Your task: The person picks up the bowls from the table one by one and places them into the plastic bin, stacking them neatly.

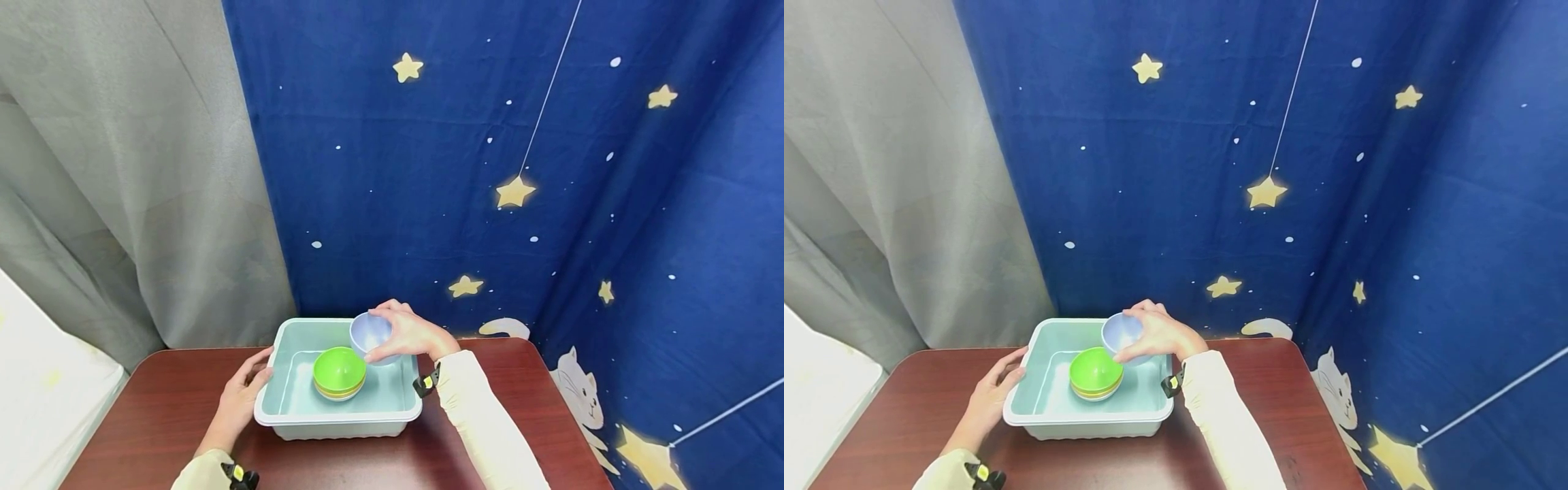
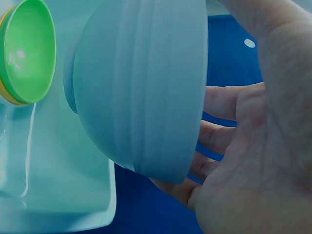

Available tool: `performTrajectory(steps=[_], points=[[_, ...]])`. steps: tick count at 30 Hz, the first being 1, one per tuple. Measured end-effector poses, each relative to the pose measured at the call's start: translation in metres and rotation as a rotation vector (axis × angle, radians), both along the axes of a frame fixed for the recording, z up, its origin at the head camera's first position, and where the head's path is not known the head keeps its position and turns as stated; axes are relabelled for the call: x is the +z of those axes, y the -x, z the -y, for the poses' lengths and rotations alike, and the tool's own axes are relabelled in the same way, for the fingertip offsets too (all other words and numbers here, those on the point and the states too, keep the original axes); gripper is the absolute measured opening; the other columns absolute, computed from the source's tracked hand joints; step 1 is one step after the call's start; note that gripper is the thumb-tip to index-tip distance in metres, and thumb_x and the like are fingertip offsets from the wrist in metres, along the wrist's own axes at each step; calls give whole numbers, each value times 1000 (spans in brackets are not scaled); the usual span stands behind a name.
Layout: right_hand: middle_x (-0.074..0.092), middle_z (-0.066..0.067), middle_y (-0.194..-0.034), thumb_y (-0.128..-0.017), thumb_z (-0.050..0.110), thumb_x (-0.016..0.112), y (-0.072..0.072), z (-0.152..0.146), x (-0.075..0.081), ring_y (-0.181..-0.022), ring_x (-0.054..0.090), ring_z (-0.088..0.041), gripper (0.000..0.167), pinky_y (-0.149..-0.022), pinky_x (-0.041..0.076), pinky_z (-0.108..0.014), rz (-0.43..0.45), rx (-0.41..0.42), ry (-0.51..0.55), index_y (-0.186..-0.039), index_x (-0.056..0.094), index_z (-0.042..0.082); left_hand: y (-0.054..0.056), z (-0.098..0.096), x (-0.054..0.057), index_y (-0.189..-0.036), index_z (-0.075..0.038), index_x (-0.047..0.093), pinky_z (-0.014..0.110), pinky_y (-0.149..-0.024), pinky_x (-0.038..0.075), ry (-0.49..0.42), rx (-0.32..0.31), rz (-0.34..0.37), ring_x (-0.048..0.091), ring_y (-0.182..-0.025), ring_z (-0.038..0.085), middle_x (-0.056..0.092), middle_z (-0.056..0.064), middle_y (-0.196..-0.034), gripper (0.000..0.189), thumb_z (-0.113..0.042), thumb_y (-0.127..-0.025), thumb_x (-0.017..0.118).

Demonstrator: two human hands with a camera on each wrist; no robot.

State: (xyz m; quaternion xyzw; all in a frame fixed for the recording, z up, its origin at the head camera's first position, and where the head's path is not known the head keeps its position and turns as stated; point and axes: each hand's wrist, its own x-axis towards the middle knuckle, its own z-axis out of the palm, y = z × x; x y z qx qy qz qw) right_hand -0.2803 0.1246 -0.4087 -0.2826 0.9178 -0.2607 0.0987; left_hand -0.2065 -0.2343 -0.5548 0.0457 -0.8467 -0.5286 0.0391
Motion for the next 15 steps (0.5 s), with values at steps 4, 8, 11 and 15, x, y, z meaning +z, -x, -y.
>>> performTrajectory(steps=[4,8,11,15], points=[[50,-1,-146,-69,59,87,1,9,-4,-130,44,-22,98,-99,48,-36,15,6,-11,-151,50,21,1,1,-1,-154,-28,46,19,-82,51,11,4,-9,54,-97,-14,62,15,-136,53,-45,-105,54],[52,0,-145,-69,61,87,3,16,-6,-129,45,-20,99,-99,48,-34,26,25,-33,-151,50,20,2,0,-3,-153,-30,46,19,-82,51,12,6,-10,55,-97,-14,63,14,-136,52,-47,-104,54],[53,0,-145,-69,62,87,3,21,-6,-128,46,-19,100,-99,48,-32,29,38,-57,-151,50,20,2,-1,-3,-153,-30,47,19,-82,51,8,7,-8,55,-97,-14,63,14,-136,53,-48,-104,54],[53,1,-144,-67,63,87,4,26,-7,-127,47,-18,100,-98,49,-30,27,44,-75,-150,51,20,2,0,-3,-153,-29,47,19,-82,51,0,6,-4,55,-97,-14,62,14,-136,53,-47,-104,54]])
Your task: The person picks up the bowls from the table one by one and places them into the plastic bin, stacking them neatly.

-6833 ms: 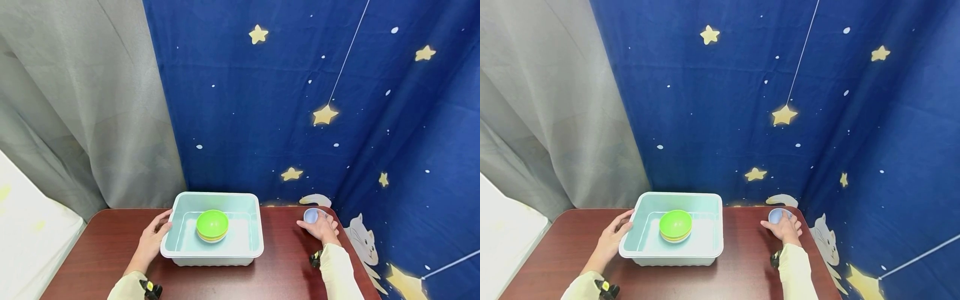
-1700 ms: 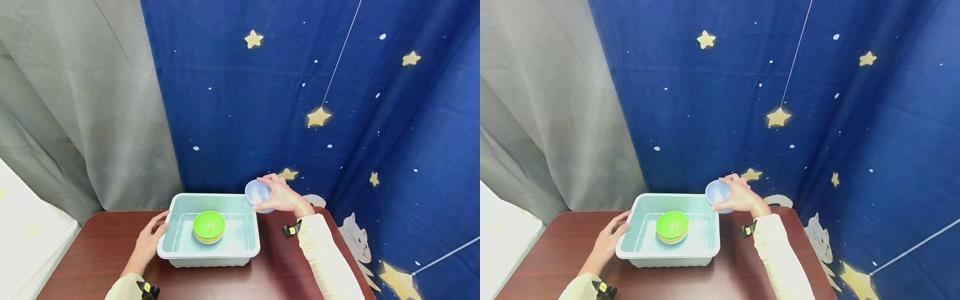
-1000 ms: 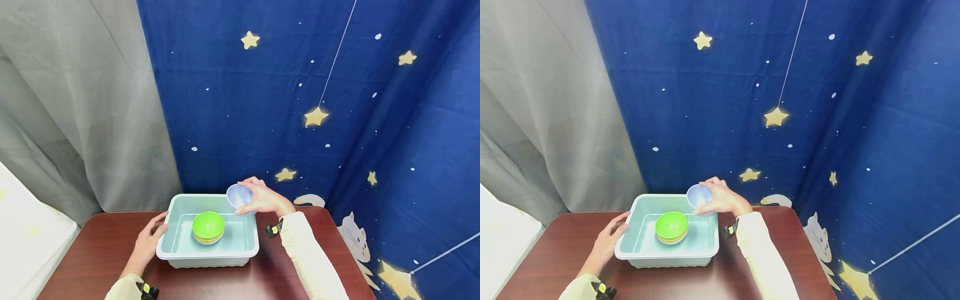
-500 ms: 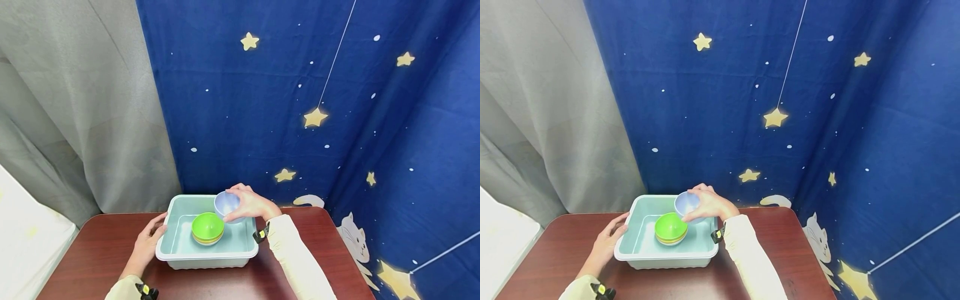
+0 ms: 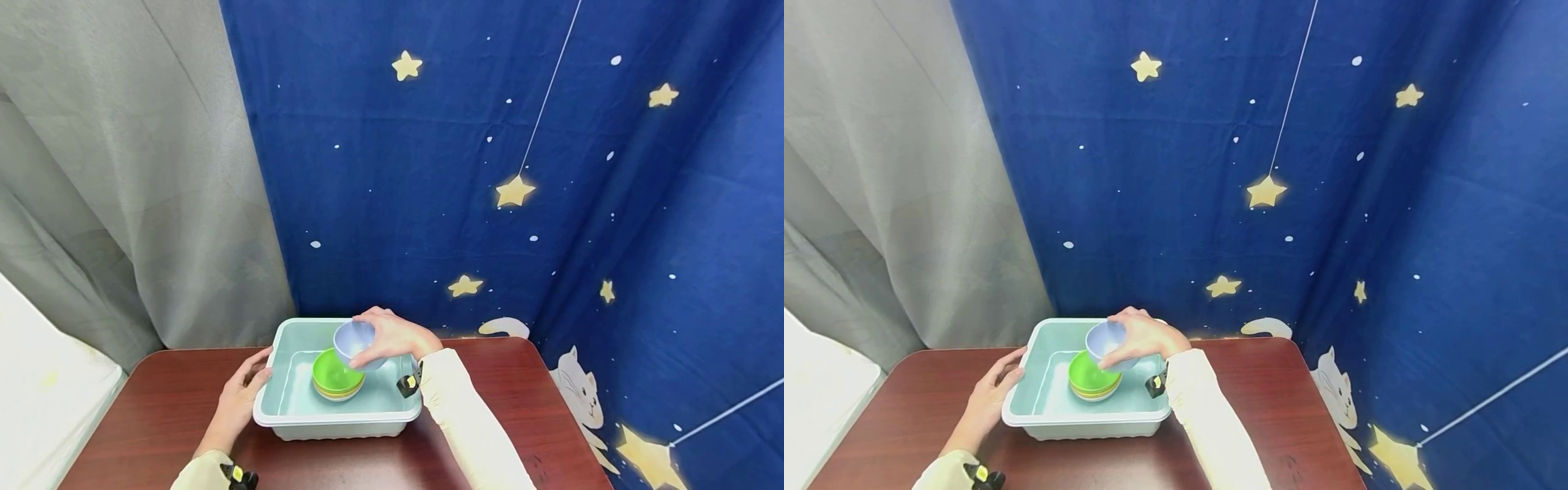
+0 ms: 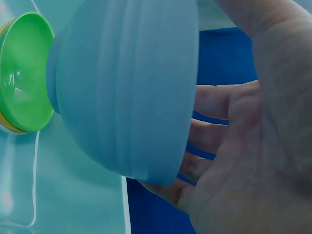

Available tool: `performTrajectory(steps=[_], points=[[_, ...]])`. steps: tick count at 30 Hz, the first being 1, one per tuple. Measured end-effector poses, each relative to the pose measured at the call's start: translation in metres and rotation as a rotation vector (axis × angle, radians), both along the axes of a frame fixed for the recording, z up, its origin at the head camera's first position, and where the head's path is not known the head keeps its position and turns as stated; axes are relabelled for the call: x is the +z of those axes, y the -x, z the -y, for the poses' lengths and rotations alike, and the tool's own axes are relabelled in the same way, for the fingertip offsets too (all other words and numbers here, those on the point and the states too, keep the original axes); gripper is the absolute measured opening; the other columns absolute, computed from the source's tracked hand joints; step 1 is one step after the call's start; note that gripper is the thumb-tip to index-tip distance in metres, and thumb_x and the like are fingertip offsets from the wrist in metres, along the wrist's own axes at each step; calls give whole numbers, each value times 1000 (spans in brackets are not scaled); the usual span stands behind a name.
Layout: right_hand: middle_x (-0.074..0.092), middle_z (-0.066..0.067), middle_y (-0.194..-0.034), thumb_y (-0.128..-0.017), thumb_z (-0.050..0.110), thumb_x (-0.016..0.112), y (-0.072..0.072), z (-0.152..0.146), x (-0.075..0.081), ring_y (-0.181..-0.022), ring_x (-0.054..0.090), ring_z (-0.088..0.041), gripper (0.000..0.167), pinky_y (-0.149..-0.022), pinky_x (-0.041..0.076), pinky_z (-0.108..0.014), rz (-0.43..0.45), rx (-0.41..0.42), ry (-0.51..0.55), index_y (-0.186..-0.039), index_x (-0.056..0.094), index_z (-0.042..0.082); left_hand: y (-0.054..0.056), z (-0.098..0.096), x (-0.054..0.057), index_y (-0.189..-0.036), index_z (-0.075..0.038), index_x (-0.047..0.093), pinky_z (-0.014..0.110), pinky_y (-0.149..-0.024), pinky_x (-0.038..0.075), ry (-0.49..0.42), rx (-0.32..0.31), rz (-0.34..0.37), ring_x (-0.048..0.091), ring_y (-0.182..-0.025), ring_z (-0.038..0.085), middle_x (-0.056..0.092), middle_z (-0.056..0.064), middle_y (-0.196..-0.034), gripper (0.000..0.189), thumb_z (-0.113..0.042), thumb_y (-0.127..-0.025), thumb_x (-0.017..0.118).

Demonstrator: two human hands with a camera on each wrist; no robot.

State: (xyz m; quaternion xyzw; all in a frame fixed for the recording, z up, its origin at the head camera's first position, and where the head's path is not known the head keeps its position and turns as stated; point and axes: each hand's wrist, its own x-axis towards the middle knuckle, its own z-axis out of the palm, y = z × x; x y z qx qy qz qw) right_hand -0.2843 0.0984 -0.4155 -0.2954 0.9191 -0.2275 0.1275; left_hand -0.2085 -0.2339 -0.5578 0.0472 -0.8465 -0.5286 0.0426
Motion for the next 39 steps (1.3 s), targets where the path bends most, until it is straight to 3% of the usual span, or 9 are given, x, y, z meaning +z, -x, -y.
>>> performTrajectory(steps=[7,15,22,30,39], points=[[52,1,-144,-67,66,85,3,13,-6,-125,47,-18,100,-93,48,-28,-17,3,-42,-150,52,21,1,2,1,-154,-32,45,19,-83,51,-12,-3,13,54,-98,-14,61,13,-139,52,-47,-104,54],[51,-1,-142,-66,63,88,9,26,-22,-121,45,-18,100,-94,46,-25,18,23,-37,-150,52,20,-1,-3,0,-154,-31,45,20,-82,52,-22,6,33,56,-98,-12,60,13,-140,53,-48,-104,54],[51,0,-142,-66,59,89,11,34,-30,-119,47,-18,97,-93,45,-24,-10,54,-65,-148,54,21,-1,-5,1,-154,-30,46,20,-82,52,-39,9,29,56,-98,-13,60,14,-141,52,-45,-105,54],[49,-1,-143,-67,56,89,12,39,-40,-128,45,-18,98,-102,44,-24,-47,104,-123,-149,52,17,-1,-6,-1,-153,-31,46,19,-83,52,-26,18,40,56,-99,-13,60,12,-140,52,-46,-104,55],[50,-1,-146,-67,53,90,13,48,-44,-131,44,-19,98,-106,41,-22,-76,126,-107,-149,53,14,-1,-3,1,-154,-26,45,20,-82,52,-63,10,25,57,-101,-9,60,15,-141,52,-40,-105,56]])
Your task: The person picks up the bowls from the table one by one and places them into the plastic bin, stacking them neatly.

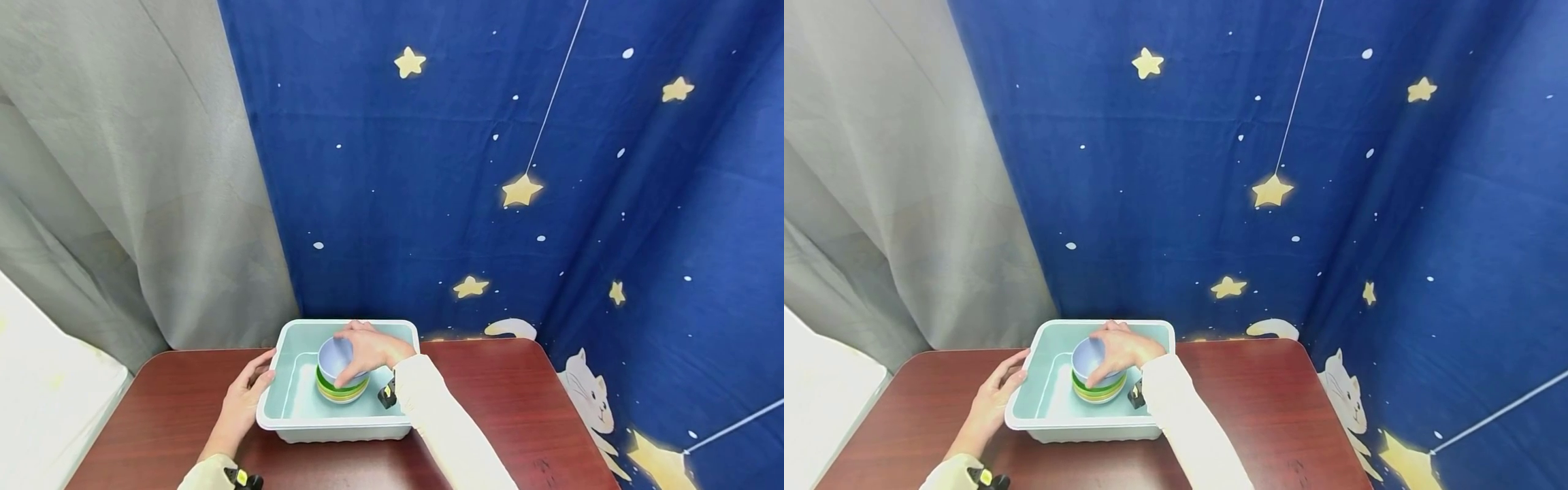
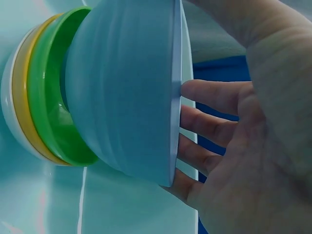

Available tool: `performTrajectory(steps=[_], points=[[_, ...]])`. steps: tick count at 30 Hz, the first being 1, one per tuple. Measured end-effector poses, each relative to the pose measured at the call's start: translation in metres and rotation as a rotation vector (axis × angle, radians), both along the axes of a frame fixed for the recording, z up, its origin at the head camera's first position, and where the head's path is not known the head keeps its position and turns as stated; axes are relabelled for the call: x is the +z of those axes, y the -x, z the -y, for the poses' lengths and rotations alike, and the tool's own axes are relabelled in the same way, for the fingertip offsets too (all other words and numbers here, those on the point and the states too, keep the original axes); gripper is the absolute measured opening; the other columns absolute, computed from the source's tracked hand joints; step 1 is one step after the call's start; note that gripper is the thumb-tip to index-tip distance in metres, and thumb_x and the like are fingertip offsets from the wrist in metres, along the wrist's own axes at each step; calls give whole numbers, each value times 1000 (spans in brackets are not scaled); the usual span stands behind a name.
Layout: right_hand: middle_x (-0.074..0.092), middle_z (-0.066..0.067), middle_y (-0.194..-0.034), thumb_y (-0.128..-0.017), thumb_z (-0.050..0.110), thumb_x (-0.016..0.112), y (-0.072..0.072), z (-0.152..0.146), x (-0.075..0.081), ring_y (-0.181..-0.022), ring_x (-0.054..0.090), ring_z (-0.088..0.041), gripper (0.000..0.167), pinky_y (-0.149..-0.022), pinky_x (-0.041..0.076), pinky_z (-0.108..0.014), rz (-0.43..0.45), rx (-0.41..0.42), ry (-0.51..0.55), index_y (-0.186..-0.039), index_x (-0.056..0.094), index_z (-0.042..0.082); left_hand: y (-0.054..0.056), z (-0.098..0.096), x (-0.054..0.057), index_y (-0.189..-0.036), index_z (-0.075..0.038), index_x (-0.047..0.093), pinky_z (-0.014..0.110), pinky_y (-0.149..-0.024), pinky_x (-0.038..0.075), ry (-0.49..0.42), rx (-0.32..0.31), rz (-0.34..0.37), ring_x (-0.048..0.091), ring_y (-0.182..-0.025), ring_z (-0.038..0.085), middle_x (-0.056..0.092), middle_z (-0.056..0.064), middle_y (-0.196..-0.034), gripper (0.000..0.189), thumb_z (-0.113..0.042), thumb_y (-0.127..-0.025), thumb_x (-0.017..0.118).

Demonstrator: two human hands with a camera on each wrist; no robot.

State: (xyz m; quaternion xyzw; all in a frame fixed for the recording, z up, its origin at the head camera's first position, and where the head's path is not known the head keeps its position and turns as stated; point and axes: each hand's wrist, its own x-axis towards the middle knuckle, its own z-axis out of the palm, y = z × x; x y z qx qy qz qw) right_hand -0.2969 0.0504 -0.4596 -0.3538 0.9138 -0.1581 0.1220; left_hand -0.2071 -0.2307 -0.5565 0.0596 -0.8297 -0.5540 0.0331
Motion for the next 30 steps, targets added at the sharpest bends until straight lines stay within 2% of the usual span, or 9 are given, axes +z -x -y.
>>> performTrajectory(steps=[11,21,30], points=[[49,0,-146,-66,52,91,-2,5,-9,-134,42,-19,98,-108,39,-22,-11,-1,-26,-148,53,15,-1,-1,-2,-155,-28,44,19,-83,51,7,0,19,55,-101,-13,59,13,-143,52,-41,-106,54],[49,0,-147,-66,51,91,-2,6,-14,-128,44,-19,98,-105,41,-22,-17,-1,-22,-149,52,15,1,-1,-3,-155,-26,45,19,-83,52,-7,4,0,59,-105,-5,59,13,-142,51,-38,-106,54],[48,1,-147,-66,50,92,0,6,-18,-129,43,-18,98,-105,41,-22,-10,-18,-19,-149,52,18,0,0,0,-154,-27,45,20,-82,52,-10,4,10,57,-101,-10,59,13,-141,52,-41,-105,55]])
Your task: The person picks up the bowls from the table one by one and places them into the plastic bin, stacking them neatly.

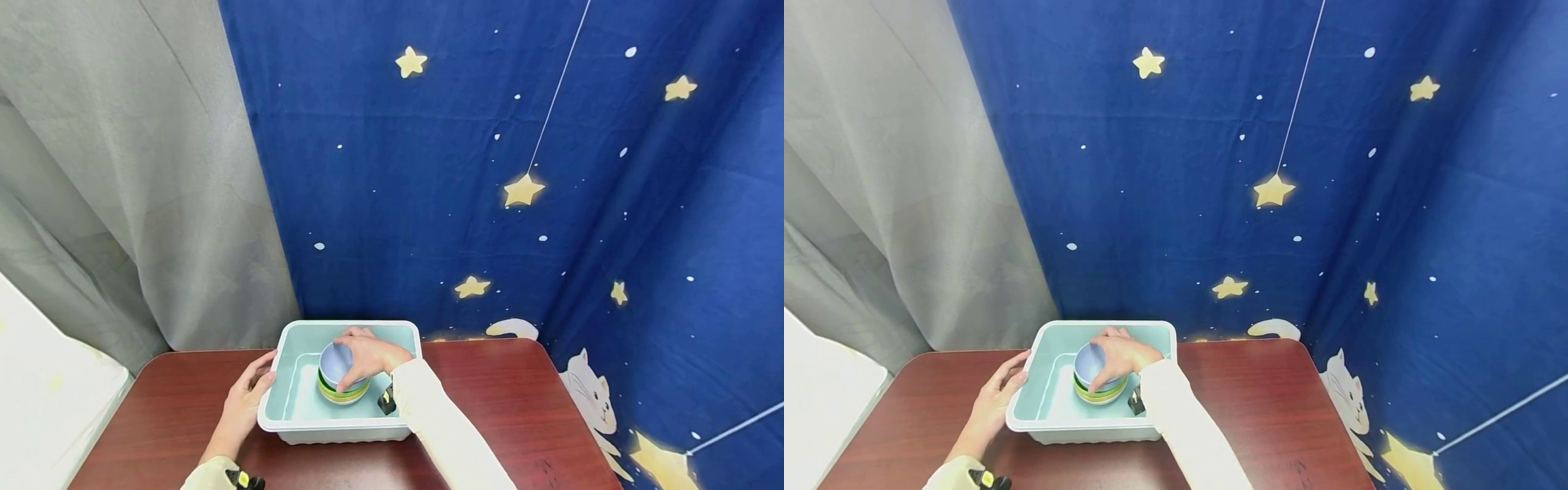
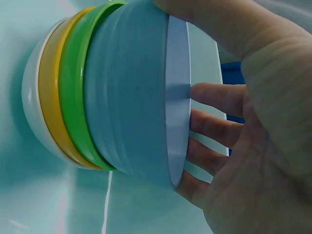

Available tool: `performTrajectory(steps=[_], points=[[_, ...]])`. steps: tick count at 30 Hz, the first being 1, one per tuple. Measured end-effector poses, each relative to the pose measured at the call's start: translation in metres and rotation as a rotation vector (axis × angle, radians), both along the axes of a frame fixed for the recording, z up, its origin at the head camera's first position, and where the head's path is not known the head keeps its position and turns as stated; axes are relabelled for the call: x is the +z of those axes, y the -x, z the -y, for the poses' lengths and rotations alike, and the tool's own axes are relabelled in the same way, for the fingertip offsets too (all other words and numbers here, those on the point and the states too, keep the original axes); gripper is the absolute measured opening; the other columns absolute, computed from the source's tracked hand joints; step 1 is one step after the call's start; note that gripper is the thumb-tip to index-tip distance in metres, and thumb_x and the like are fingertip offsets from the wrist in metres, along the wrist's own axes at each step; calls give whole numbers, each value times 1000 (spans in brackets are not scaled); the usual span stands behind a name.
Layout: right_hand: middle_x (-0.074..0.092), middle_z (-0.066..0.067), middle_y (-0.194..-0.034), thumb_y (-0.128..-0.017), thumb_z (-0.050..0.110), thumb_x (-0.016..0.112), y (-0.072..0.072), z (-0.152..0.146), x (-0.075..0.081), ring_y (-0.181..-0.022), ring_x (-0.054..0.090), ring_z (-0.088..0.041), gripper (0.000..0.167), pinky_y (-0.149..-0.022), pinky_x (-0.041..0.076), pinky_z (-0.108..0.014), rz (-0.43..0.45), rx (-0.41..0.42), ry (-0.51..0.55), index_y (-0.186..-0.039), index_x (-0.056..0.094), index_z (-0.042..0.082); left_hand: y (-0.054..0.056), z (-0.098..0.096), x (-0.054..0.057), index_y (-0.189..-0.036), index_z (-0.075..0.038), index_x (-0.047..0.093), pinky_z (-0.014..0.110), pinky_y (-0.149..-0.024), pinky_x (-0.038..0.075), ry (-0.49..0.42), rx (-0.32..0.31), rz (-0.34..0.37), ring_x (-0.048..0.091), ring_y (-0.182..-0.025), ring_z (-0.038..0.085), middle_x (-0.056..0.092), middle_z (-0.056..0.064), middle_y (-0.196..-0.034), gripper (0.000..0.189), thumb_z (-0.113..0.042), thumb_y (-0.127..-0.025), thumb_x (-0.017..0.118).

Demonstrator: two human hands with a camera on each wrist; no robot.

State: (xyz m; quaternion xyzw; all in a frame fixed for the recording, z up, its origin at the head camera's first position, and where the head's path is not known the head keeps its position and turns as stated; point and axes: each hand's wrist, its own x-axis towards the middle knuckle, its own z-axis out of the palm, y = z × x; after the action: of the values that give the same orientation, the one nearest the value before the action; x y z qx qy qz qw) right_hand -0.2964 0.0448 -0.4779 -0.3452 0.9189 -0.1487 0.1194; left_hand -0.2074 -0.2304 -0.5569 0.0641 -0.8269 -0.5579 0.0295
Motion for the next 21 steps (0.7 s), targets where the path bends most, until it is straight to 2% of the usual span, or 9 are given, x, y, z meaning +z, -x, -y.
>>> performTrajectory(steps=[10,17,21], points=[[48,0,-148,-66,51,92,1,2,-9,-132,42,-19,99,-106,42,-24,28,-11,14,-150,50,18,0,-1,-2,-155,-28,44,21,-82,52,-21,-1,16,57,-100,-9,58,13,-142,52,-41,-105,55],[48,0,-148,-66,51,92,2,3,-16,-130,43,-19,100,-105,43,-24,32,-12,10,-150,50,17,1,0,-5,-155,-28,43,21,-83,52,-29,-4,24,60,-107,0,57,14,-144,51,-36,-106,55],[47,0,-149,-66,51,92,2,3,-18,-131,42,-20,100,-106,42,-25,46,-11,24,-151,50,17,2,1,-5,-156,-29,43,20,-83,52,-24,-4,24,61,-109,0,57,14,-146,52,-36,-106,55]])
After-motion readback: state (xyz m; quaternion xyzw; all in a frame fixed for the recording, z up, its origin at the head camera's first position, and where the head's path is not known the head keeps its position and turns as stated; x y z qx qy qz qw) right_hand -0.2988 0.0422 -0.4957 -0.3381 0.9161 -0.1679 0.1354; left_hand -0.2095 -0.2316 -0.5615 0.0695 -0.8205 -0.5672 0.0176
